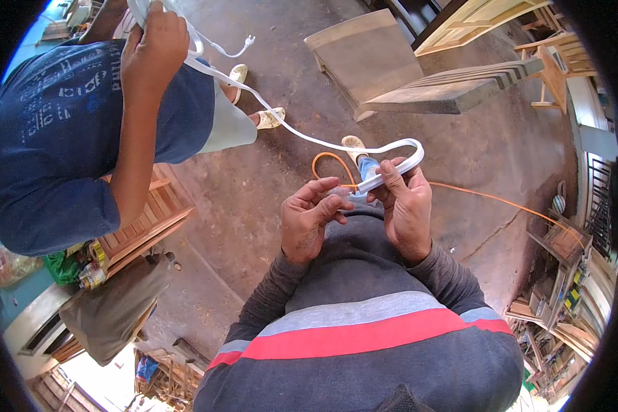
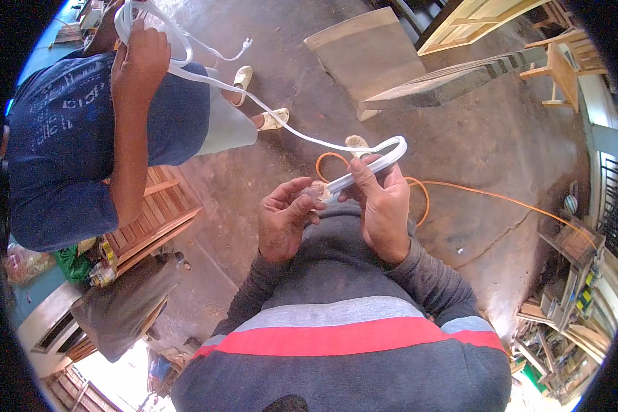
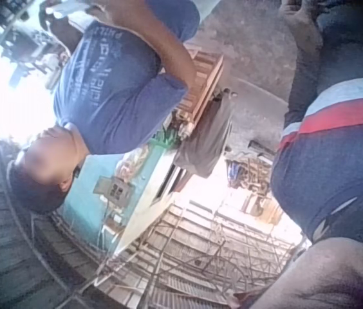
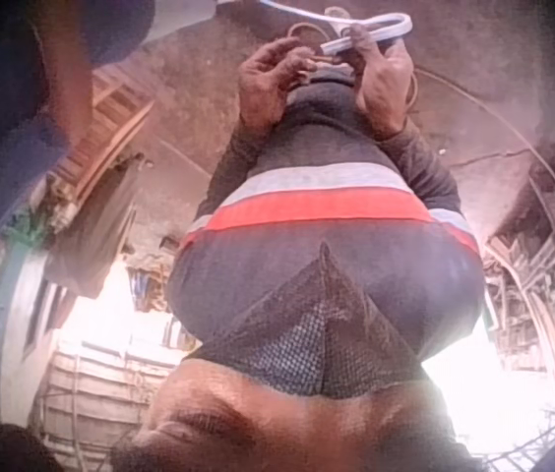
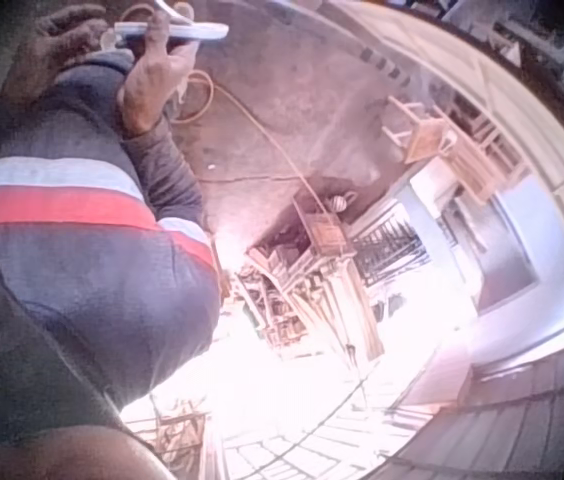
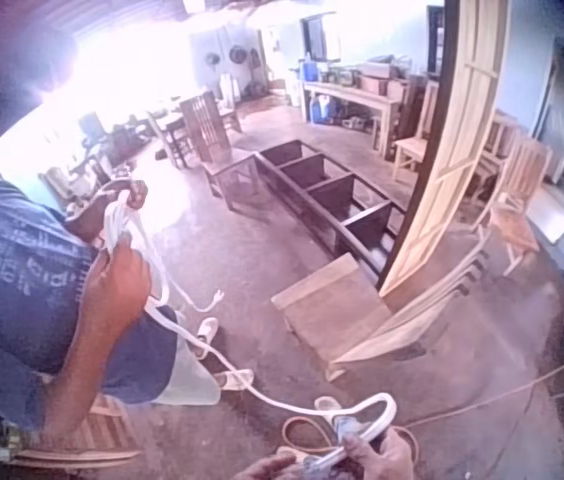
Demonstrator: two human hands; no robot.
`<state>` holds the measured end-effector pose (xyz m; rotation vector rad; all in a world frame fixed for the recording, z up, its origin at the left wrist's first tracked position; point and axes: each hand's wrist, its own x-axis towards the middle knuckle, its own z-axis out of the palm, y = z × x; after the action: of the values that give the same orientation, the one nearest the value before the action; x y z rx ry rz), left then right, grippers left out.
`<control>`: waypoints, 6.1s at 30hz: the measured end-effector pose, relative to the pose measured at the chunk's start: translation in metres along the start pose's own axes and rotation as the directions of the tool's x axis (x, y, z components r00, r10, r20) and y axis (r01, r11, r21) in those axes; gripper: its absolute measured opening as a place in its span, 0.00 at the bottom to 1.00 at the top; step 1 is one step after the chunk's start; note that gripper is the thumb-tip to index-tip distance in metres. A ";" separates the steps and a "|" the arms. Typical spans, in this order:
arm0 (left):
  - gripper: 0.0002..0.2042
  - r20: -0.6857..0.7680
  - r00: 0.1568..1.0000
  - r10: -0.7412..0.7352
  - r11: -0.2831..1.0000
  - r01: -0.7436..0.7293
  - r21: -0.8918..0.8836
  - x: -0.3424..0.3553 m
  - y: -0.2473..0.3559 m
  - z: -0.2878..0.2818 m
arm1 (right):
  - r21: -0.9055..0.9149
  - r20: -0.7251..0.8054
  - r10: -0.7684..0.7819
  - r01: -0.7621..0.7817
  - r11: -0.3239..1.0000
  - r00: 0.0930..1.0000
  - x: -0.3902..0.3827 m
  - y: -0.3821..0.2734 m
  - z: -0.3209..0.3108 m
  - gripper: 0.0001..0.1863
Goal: Installing a flexible LED strip light inside a wooden shelving unit and plugging it into a wall outlet.
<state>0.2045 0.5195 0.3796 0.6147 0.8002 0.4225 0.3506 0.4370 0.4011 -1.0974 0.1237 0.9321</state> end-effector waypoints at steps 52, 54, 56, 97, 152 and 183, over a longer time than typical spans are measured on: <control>0.14 0.039 0.998 -0.058 0.990 0.052 0.130 -0.009 0.015 -0.051 | -0.416 0.356 0.131 0.031 0.909 0.925 0.005 0.039 0.011 0.06; 0.13 0.026 0.998 -0.050 0.986 0.045 0.158 -0.010 0.016 -0.054 | -0.412 0.362 0.175 -0.012 0.911 0.916 0.005 0.042 0.012 0.04; 0.12 0.026 0.999 -0.031 0.980 0.025 0.199 -0.009 0.019 -0.066 | -0.399 0.338 0.225 -0.077 0.914 0.914 0.004 0.053 0.018 0.06; 0.07 -0.008 0.999 0.036 0.940 -0.032 0.340 -0.007 0.017 -0.065 | -0.475 0.383 0.163 0.042 0.879 0.909 0.015 0.047 0.025 0.07; 0.04 -0.135 0.952 0.275 0.935 -0.232 0.267 0.035 -0.010 -0.009 | -0.625 0.569 0.330 0.135 0.769 0.754 0.100 -0.007 0.013 0.10; 0.13 -0.224 0.952 0.210 0.971 -0.176 0.162 0.026 -0.025 -0.007 | -0.593 0.594 0.275 0.181 0.785 0.756 0.086 0.023 -0.005 0.13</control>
<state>0.2187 0.5182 0.3460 0.7875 1.0109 0.6326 0.3908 0.4865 0.3385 -1.2956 -0.8151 1.4205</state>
